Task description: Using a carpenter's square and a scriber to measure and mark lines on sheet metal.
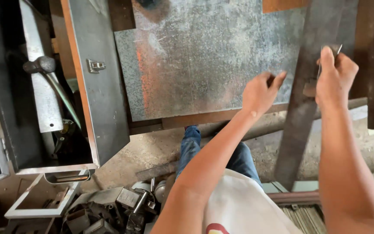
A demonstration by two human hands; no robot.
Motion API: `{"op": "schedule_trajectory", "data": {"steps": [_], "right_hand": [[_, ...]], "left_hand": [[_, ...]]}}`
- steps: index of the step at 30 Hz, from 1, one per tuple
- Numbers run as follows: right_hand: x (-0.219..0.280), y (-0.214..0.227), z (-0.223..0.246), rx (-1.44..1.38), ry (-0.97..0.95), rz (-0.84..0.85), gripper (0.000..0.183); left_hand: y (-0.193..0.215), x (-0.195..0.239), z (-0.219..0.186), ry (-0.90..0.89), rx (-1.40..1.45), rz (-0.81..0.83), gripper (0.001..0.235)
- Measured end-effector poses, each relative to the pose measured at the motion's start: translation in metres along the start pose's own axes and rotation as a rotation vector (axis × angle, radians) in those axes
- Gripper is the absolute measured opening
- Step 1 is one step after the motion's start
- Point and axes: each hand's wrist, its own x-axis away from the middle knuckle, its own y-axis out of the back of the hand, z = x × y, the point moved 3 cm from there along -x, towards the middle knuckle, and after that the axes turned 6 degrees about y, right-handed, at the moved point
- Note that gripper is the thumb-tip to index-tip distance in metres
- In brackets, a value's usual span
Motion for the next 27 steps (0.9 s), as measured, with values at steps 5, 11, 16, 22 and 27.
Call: {"op": "schedule_trajectory", "data": {"steps": [5, 11, 16, 22, 27], "right_hand": [[0.01, 0.013, -0.006, 0.299, -0.059, 0.256, 0.033], [0.074, 0.002, -0.065, 0.376, -0.149, 0.565, 0.045], [0.089, -0.006, -0.06, 0.309, -0.066, 0.749, 0.04], [0.078, 0.019, -0.044, 0.326, -0.065, 0.851, 0.033], [0.073, 0.016, -0.06, 0.51, 0.056, 0.791, 0.038]], "left_hand": [[0.02, 0.024, 0.045, 0.103, -0.054, 0.02, 0.05], [0.033, 0.025, 0.05, 0.18, 0.319, -0.303, 0.048], [0.021, -0.007, 0.119, 0.407, 0.388, -0.458, 0.051], [0.047, -0.034, 0.116, 0.437, 0.572, -0.621, 0.034], [0.068, -0.042, 0.122, 0.401, 0.192, -0.785, 0.042]]}}
